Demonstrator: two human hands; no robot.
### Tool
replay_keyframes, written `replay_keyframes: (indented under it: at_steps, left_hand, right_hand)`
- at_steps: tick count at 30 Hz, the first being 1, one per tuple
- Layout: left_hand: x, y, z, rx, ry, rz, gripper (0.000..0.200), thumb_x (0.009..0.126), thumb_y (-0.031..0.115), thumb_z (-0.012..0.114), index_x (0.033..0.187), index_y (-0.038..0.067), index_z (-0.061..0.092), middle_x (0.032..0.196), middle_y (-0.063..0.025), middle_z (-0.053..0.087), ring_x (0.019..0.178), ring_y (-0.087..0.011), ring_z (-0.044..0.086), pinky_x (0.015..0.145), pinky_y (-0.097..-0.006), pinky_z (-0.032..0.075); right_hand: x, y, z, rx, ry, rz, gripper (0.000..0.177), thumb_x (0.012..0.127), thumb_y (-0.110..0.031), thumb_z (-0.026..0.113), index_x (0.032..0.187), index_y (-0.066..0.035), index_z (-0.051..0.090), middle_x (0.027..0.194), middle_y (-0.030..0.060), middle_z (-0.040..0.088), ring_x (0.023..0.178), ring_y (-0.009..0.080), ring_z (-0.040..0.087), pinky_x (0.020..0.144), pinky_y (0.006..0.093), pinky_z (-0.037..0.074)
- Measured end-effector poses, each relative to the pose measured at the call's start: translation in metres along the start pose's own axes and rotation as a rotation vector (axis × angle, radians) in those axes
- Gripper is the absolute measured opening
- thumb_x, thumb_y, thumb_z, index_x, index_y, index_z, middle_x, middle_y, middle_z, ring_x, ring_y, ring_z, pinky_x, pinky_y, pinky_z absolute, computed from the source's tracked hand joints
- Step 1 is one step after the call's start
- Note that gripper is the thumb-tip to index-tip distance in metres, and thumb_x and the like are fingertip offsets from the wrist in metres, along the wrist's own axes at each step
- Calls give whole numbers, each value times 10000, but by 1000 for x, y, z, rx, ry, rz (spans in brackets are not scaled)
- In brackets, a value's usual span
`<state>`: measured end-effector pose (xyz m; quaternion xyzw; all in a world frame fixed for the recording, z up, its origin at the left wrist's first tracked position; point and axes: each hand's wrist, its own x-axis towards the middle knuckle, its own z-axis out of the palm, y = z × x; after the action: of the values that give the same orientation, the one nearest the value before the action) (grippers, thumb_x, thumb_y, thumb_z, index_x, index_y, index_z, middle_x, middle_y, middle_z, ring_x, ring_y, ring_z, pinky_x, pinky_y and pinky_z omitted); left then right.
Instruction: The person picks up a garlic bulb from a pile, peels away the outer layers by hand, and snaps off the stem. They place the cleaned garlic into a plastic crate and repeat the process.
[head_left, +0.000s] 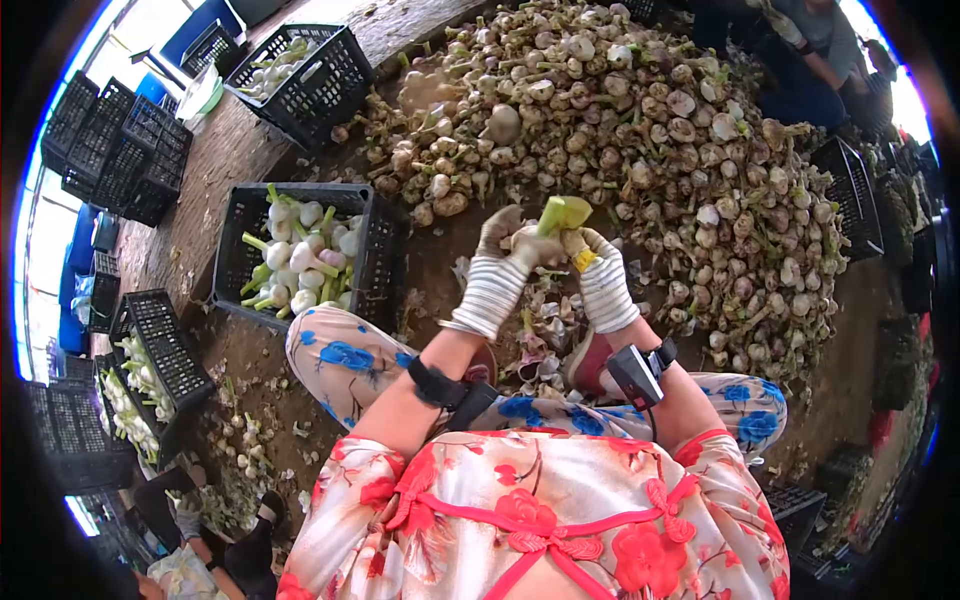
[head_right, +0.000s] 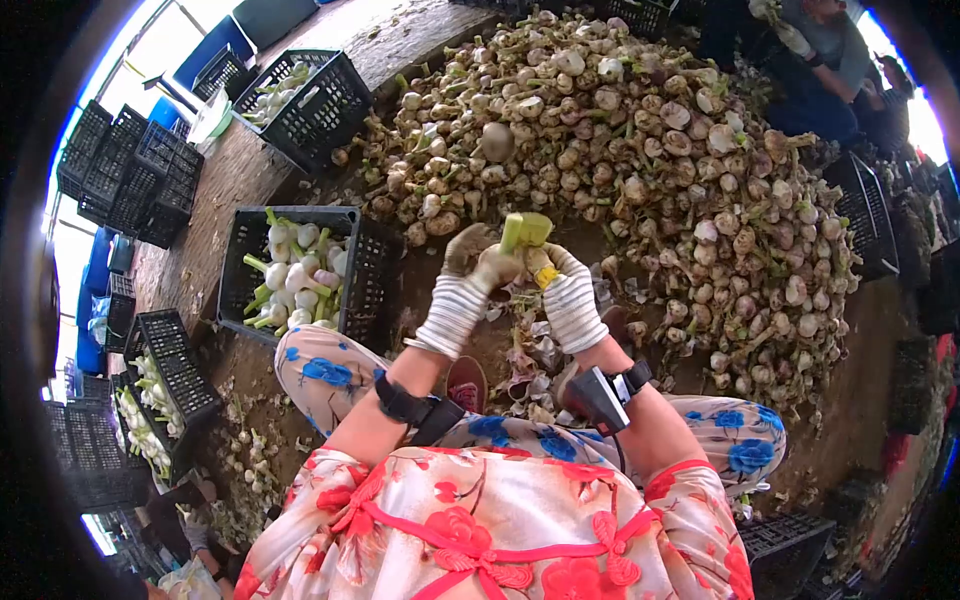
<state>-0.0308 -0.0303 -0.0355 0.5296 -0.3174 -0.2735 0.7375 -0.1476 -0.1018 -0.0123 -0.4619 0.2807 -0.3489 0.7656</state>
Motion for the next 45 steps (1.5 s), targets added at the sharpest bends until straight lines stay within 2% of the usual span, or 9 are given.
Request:
replay_keyframes:
  at_steps: [20,28,30,32,36,38,40,42,45]
  left_hand:
    - [15,54,-27,-427,-313,-633,482,703,162,701,1125,38,504,1035,-67,575,906,-166,572,808,-294,468]
    - [17,53,-31,-649,-273,-514,487,733,232,688,1137,42,494,1024,-68,581,967,-173,554,809,-305,473]
    - [25,34,-35,-821,-66,-538,388,784,247,633,1090,40,512,975,-81,592,870,-186,587,739,-340,506]
    - [38,10,-49,-1036,23,-667,300,841,317,552,986,54,558,889,-77,619,745,-220,613,658,-354,532]
    - [31,33,-36,-899,150,-638,316,830,362,555,969,78,566,878,-71,626,759,-210,620,628,-380,543]
    - [30,25,-38,-822,215,-677,333,803,399,583,950,100,575,849,-62,628,727,-212,625,605,-409,542]
    - [31,23,-43,-800,209,-722,335,791,421,589,915,110,586,808,-50,626,691,-213,617,599,-406,541]
    - [33,34,-45,-759,337,-702,333,773,426,607,877,110,591,774,-39,620,648,-196,599,576,-391,533]
    - [41,63,-76,-802,560,-372,437,749,489,584,915,84,563,829,-54,596,720,-201,562,664,-382,520]
  right_hand:
    - [38,-20,-18,-231,-28,107,188,854,-144,548,918,29,581,734,13,592,666,47,488,584,211,423]
    - [41,27,-48,-1156,-200,-105,225,777,-216,592,798,8,606,635,154,592,552,216,541,536,313,445]
    - [14,2,-44,-911,-435,303,229,776,-230,617,802,-3,614,682,97,628,607,190,582,535,303,453]
    - [0,-43,-44,-652,-584,108,253,780,-250,634,859,-11,615,796,72,644,670,170,599,546,267,473]
    - [-2,-89,-62,431,-151,353,290,789,-239,625,945,0,573,935,169,606,738,243,612,600,305,529]
    - [18,-50,-92,402,-267,336,272,814,-240,572,956,-9,579,906,153,618,823,253,620,642,364,526]
    - [39,3,-118,-956,-542,223,307,821,-277,537,984,-22,594,869,157,631,828,236,620,680,353,501]
    - [13,13,-92,-1549,-358,25,341,809,-311,539,988,-28,603,822,179,630,773,244,620,686,335,482]
    - [17,15,-75,-1313,-429,209,385,791,-362,556,980,-29,598,822,201,620,782,303,605,705,355,467]
